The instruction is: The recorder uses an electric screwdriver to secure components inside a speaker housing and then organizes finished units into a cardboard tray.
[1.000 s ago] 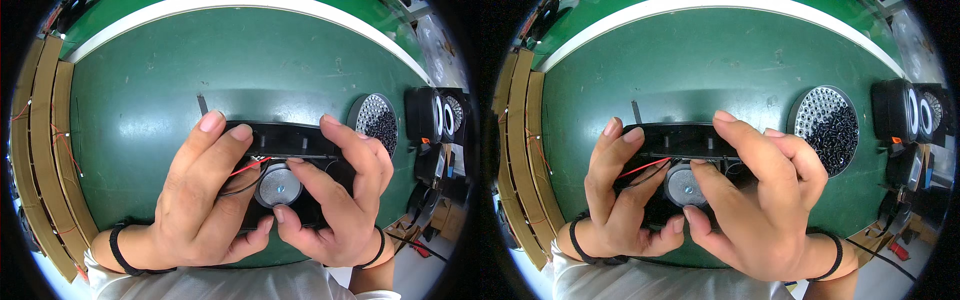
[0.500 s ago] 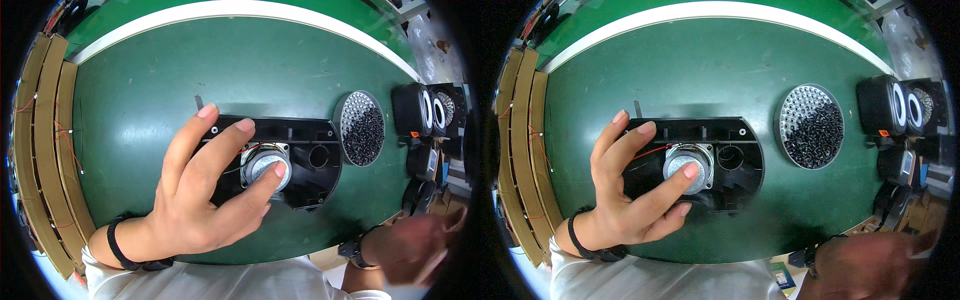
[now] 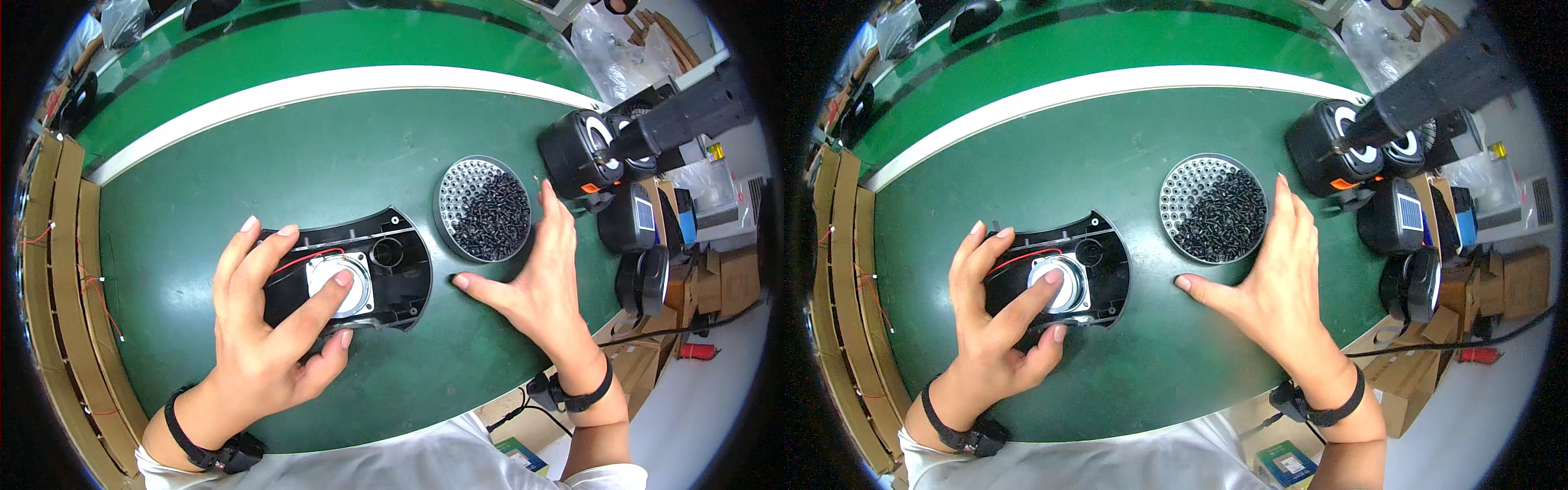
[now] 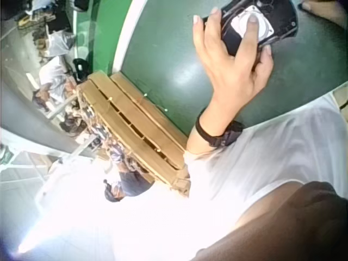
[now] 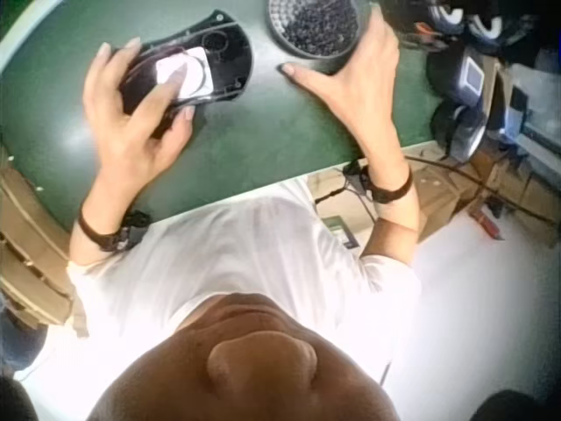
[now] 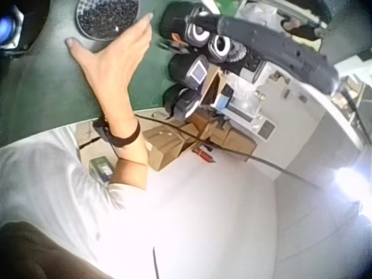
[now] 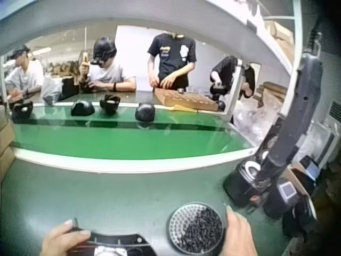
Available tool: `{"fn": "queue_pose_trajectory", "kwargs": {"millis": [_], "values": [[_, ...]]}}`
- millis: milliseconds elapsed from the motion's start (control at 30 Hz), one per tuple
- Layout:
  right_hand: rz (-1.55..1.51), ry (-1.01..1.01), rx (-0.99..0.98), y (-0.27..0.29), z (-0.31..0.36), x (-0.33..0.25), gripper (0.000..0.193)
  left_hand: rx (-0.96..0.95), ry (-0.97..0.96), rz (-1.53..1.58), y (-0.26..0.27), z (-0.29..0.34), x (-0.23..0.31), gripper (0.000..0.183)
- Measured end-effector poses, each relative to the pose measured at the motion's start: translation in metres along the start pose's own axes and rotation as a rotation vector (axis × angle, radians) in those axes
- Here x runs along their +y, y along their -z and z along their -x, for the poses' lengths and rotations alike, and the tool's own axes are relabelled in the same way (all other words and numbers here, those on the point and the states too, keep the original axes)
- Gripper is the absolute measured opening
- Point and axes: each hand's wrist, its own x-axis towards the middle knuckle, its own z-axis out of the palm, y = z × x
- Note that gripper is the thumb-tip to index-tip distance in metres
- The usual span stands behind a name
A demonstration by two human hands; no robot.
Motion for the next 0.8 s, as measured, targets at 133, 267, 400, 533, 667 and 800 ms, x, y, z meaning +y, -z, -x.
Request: {"fn": "queue_pose_trajectory", "kwargs": {"millis": [133,267,400,533,667,800], "values": [[-0.123,-0.041,-0.112,0.002,-0.021,0.014,0.125,0.028,-0.009,0.009,-0.005,0.002,-0.001,0.047],[-0.409,0.106,-0.291,0.019,-0.037,0.043,0.118,0.045,0.018,0.013,-0.001,0.005,-0.002,0.05],[-0.262,-0.069,-0.015,-0.01,-0.012,0.03,0.129,0.029,0.046,0.032,-0.001,0.006,0.0,0.05],[-0.229,-0.238,-0.051,-0.013,-0.031,0.01,0.13,0.046,0.013,0.04,-0.007,0.003,0.0,0.05],[-0.61,0.159,-0.304,0.003,-0.044,0.064,0.125,0.044,0.041,0.07,-0.004,0.01,-0.006,0.047],[-0.486,-0.165,-0.062,-0.01,-0.012,0.05,0.137,0.046,0.036,0.054,-0.006,0.007,-0.002,0.046]]}}
